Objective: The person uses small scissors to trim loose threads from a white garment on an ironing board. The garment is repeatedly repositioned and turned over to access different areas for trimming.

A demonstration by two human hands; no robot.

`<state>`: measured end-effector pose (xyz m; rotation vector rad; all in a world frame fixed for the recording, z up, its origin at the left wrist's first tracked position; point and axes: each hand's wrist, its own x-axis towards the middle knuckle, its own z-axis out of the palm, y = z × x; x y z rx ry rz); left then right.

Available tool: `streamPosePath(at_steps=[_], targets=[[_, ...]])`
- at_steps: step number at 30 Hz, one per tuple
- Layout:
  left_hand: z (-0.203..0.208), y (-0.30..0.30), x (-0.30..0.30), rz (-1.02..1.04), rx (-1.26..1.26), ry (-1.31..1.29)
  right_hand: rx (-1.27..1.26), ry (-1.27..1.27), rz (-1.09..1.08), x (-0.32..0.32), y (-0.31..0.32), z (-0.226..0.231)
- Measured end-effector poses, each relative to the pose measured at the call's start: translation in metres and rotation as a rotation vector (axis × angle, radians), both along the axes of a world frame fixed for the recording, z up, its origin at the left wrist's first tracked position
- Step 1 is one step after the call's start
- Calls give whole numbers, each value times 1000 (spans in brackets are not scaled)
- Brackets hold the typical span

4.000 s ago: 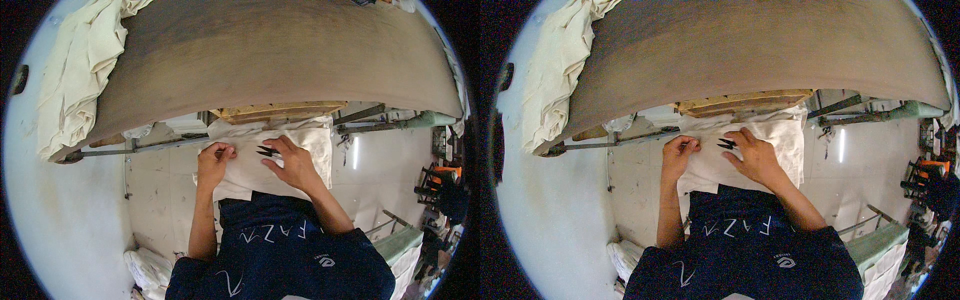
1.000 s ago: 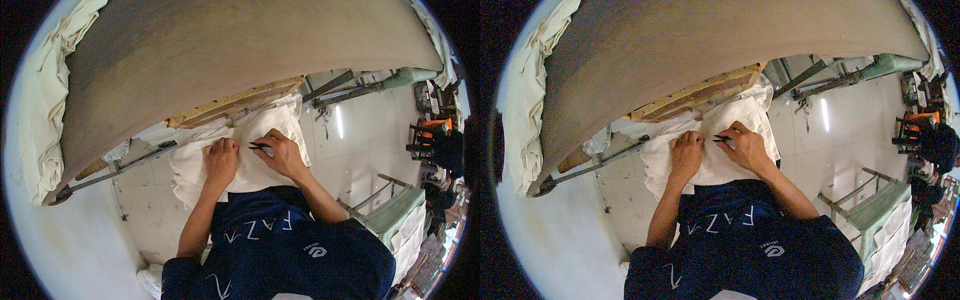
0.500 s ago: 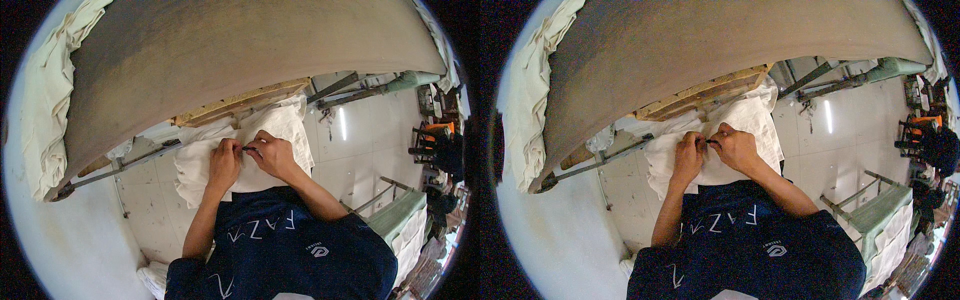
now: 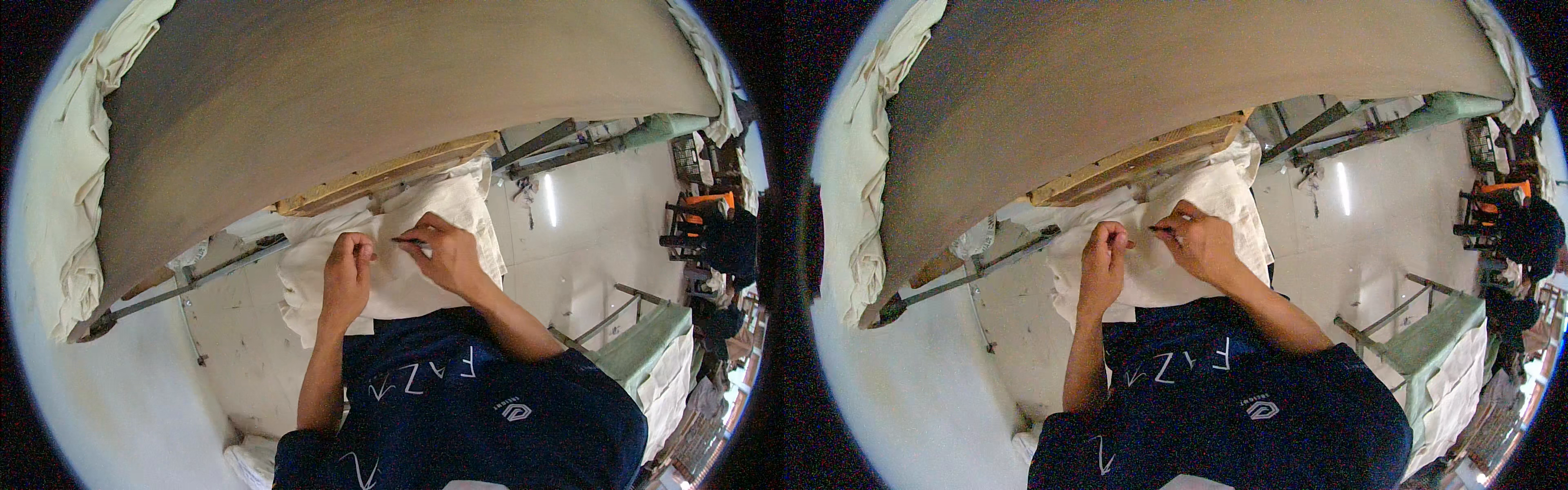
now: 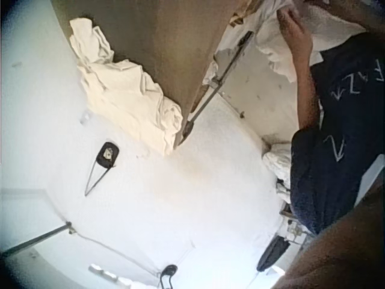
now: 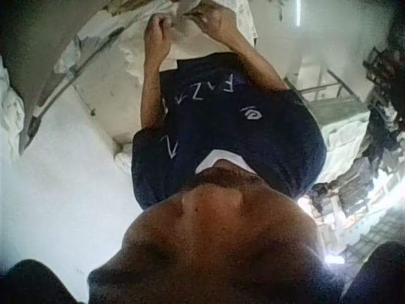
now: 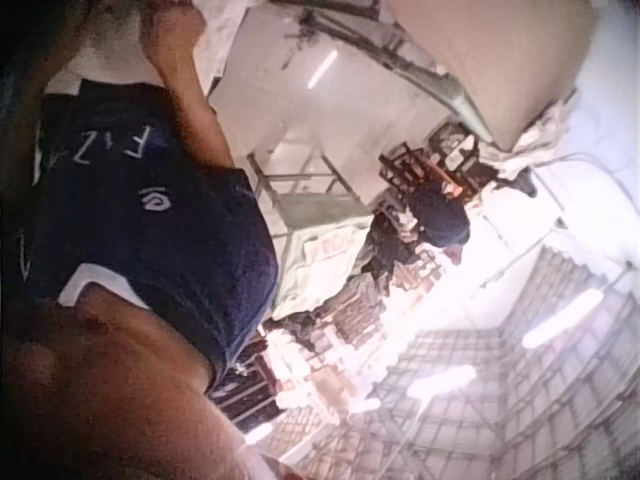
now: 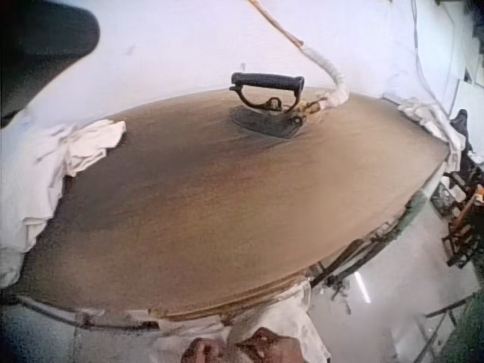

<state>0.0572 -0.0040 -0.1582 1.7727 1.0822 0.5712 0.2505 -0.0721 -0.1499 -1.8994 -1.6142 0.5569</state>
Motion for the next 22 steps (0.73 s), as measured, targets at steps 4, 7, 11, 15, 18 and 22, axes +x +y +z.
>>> streamPosePath(at_steps=[4, 7, 11, 15, 18, 22], targets=[[8, 9, -9, 136, -70, 28, -12, 11, -29, 19, 2, 3], [11, 13, -11, 165, -212, 56, -77, 12, 2, 21, 2, 9], [5, 9, -1, -37, 118, 200, -138, 18, 32, 18, -2, 6], [-7, 2, 13, -146, 204, 356, -127, 20, 28, 15, -7, 3], [-17, 3, 17, -172, 226, 416, -135, 20, 38, 12, -6, 4], [-24, 5, 14, -123, 181, 304, -120, 17, 61, 8, -1, 7]])
